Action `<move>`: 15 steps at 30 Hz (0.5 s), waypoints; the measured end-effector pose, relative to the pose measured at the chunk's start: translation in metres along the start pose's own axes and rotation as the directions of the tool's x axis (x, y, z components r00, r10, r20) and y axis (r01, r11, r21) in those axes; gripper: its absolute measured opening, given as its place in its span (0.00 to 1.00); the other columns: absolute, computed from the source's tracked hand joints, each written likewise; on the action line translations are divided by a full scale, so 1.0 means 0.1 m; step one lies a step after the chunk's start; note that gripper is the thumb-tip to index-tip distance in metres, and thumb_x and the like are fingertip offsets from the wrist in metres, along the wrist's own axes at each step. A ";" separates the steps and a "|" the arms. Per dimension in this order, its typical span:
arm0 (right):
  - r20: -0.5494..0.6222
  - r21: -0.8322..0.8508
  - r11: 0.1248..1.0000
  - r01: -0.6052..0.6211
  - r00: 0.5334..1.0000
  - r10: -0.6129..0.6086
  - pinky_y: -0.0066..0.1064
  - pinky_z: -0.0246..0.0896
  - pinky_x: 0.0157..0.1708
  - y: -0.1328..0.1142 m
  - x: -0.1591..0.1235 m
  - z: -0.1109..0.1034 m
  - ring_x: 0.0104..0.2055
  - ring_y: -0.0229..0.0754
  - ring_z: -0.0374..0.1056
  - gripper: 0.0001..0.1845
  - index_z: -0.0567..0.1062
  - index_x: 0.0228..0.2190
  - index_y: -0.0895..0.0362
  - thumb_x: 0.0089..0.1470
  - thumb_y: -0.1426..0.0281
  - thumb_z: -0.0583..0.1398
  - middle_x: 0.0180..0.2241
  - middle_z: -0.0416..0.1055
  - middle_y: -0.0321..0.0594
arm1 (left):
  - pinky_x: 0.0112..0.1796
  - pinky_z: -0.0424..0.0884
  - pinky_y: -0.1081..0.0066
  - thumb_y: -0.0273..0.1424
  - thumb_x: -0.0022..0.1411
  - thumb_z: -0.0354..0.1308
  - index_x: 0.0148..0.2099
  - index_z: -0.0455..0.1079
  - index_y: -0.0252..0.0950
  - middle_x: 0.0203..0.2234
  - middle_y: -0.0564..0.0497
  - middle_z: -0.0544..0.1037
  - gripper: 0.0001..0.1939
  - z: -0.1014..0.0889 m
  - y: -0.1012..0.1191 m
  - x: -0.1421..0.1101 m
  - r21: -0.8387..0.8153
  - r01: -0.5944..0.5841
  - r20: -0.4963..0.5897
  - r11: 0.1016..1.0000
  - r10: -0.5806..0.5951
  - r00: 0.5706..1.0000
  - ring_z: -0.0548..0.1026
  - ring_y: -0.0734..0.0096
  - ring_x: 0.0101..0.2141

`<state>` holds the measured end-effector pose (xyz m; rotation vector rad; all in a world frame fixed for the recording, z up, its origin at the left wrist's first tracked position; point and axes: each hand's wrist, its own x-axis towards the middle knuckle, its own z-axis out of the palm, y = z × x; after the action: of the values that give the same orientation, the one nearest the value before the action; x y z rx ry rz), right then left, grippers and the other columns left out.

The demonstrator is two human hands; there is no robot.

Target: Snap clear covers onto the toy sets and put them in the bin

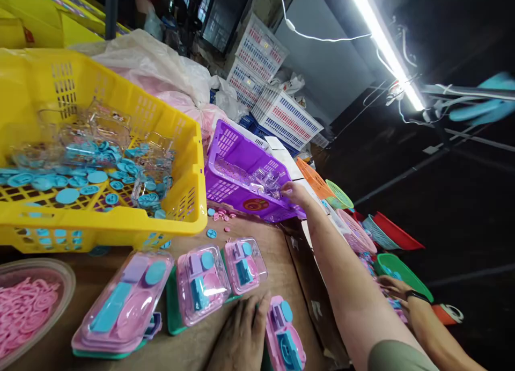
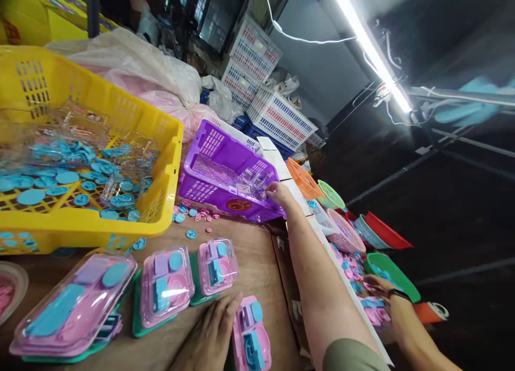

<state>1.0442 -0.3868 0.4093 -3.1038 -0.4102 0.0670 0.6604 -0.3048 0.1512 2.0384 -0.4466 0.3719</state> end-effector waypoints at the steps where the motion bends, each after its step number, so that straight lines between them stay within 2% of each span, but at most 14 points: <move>1: 0.022 0.020 1.000 0.020 1.000 -0.021 0.49 0.80 0.58 0.02 0.00 0.01 0.57 0.50 0.79 0.18 0.80 0.58 0.57 0.74 0.62 0.68 0.60 0.79 0.48 | 0.66 0.77 0.39 0.41 0.61 0.77 0.88 0.35 0.50 0.74 0.35 0.70 0.68 -0.01 -0.01 -0.01 0.001 -0.012 -0.001 1.000 0.012 1.000 0.74 0.31 0.69; 3: 0.081 0.064 0.997 0.046 0.995 -0.051 0.48 0.81 0.56 0.02 0.03 0.05 0.55 0.49 0.80 0.18 0.80 0.59 0.57 0.73 0.62 0.69 0.59 0.80 0.47 | 0.65 0.79 0.38 0.44 0.57 0.80 0.88 0.35 0.49 0.74 0.34 0.70 0.72 -0.02 -0.03 -0.01 0.004 -0.024 0.001 1.000 0.024 1.000 0.74 0.29 0.68; 5: 0.125 0.092 0.995 0.041 0.991 -0.052 0.44 0.82 0.53 -0.02 0.07 0.09 0.50 0.47 0.81 0.16 0.81 0.55 0.58 0.73 0.61 0.69 0.53 0.81 0.45 | 0.65 0.78 0.37 0.45 0.54 0.82 0.88 0.34 0.47 0.73 0.32 0.70 0.76 -0.04 -0.05 0.00 -0.007 -0.029 0.018 1.000 0.029 0.999 0.74 0.28 0.69; 7: 0.111 0.103 0.994 0.028 0.993 -0.040 0.42 0.82 0.49 -0.07 0.08 0.09 0.46 0.45 0.81 0.15 0.82 0.51 0.59 0.73 0.59 0.68 0.49 0.82 0.43 | 0.68 0.75 0.35 0.46 0.51 0.84 0.87 0.33 0.45 0.74 0.31 0.68 0.78 -0.06 -0.05 0.02 -0.039 -0.035 0.052 0.999 0.037 0.998 0.72 0.27 0.70; 11: -0.068 0.116 0.993 0.037 0.997 -0.029 0.40 0.80 0.46 -0.08 -0.04 -0.15 0.42 0.44 0.79 0.21 0.82 0.43 0.59 0.72 0.53 0.68 0.42 0.81 0.40 | 0.72 0.68 0.34 0.48 0.46 0.85 0.86 0.41 0.42 0.74 0.30 0.67 0.78 -0.14 0.00 0.08 -0.120 0.003 0.085 0.993 0.008 0.996 0.69 0.25 0.72; 13: -0.186 0.141 0.987 0.075 0.981 -0.048 0.41 0.78 0.47 -0.07 -0.20 -0.36 0.41 0.46 0.79 0.26 0.80 0.36 0.59 0.68 0.47 0.70 0.38 0.80 0.40 | 0.73 0.67 0.34 0.47 0.44 0.85 0.86 0.44 0.41 0.74 0.30 0.67 0.77 -0.20 0.05 0.10 -0.141 0.012 0.077 0.990 -0.001 0.997 0.68 0.24 0.72; 15: -0.306 0.184 0.970 0.156 0.947 -0.094 0.43 0.78 0.50 -0.05 -0.45 -0.55 0.45 0.49 0.79 0.31 0.78 0.32 0.56 0.62 0.41 0.71 0.39 0.81 0.44 | 0.73 0.65 0.34 0.45 0.45 0.86 0.85 0.45 0.42 0.74 0.31 0.67 0.76 -0.27 0.11 0.10 -0.147 0.011 0.052 0.989 -0.003 0.999 0.66 0.25 0.73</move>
<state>1.0018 -0.3936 0.4657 -2.8120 -0.5490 -0.3299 0.6623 -0.2882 0.1769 1.9085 -0.4846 0.2738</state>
